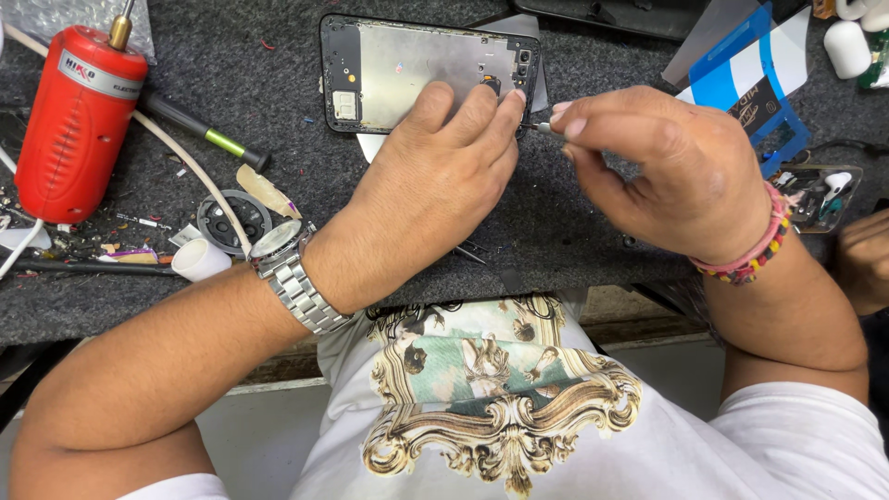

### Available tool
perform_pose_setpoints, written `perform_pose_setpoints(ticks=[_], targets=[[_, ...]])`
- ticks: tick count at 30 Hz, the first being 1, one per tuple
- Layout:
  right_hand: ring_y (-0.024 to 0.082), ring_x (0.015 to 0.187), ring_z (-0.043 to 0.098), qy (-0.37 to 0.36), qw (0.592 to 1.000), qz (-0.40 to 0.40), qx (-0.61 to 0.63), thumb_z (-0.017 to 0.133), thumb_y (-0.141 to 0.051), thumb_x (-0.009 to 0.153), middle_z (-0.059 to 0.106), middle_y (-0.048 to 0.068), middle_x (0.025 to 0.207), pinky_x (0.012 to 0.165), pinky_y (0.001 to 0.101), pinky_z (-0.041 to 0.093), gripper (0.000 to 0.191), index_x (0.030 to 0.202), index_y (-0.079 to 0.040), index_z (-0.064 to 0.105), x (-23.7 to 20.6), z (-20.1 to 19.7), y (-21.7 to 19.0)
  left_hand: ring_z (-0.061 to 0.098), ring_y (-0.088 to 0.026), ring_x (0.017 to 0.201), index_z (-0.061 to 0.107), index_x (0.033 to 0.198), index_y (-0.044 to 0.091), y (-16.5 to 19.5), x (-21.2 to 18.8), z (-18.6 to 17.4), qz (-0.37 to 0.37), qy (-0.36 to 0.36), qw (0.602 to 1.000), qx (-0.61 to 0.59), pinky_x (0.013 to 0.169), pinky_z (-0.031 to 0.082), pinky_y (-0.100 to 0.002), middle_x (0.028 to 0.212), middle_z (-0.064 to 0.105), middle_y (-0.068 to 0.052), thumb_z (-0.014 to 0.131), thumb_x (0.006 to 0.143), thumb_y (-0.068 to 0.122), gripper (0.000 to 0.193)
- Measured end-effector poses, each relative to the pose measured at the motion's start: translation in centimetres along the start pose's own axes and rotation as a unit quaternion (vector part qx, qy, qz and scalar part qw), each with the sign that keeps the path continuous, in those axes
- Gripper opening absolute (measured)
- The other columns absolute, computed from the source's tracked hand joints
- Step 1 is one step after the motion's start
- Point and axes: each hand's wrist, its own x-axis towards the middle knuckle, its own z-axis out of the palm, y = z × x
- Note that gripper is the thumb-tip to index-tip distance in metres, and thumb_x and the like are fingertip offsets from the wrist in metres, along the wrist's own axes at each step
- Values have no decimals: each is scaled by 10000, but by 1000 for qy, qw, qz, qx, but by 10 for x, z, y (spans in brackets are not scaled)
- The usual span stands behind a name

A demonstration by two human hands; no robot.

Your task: The person disassembles a smartphone by removing the back cover and unscrewing internal components. They separate the phone into two halves, revealing the battery and circuitry, then handle the internal parts and back cover.

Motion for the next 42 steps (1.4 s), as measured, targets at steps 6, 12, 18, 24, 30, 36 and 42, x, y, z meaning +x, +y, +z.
perform_pose_setpoints(ticks=[6,12,18,24,30,36,42], targets=[[247,959,713,61,993,94,45,783,120,974,670,190,1128,790,318,586,747,1477,-50,258,-21,5,19,498,-245,1321,734,1164,6,-19,6,6,18,23,997,-76,1097,398,-412,1389,607,-75,706,1030,195,234],[242,984,675,104,967,191,136,705,131,1026,547,228,1228,822,290,627,830,1573,-117,132,-47,10,46,486,-342,1340,637,1302,-37,-38,26,6,-82,41,986,-138,1134,357,-506,1462,527,-199,854,858,377,645],[150,878,665,87,954,255,129,692,65,1146,639,108,1075,766,221,555,807,1634,-89,67,-61,-1,70,507,-324,1267,640,1346,-17,-41,52,1,-103,-17,983,-149,1178,348,-507,1302,562,-150,872,855,419,696],[156,642,643,-61,945,322,-11,812,-122,985,627,59,814,592,287,507,735,1587,-40,400,-48,-9,77,524,-314,1057,672,1293,-36,-36,67,-3,-150,-50,969,-192,934,410,-459,1089,557,-134,887,733,394,738],[176,713,633,-13,952,288,-103,850,-140,960,646,124,1083,638,297,509,627,1496,-65,534,-46,-10,60,613,-297,979,649,1199,16,-24,68,-11,-165,-27,963,-210,839,474,-432,1072,590,-143,876,792,313,553],[131,954,699,72,937,267,213,756,-81,1032,668,100,1161,839,248,585,356,1349,-18,609,-47,5,45,748,-277,900,619,1153,43,-22,62,-27,-256,-48,898,-354,714,559,-382,994,777,-74,842,932,266,386],[104,1068,674,97,800,310,505,638,-85,1102,715,92,1180,988,251,556,278,1325,80,624,-54,11,34,708,-69,1034,599,1239,25,-8,61,-31,-309,8,607,-732,901,597,-224,1139,735,-45,764,983,73,308]])
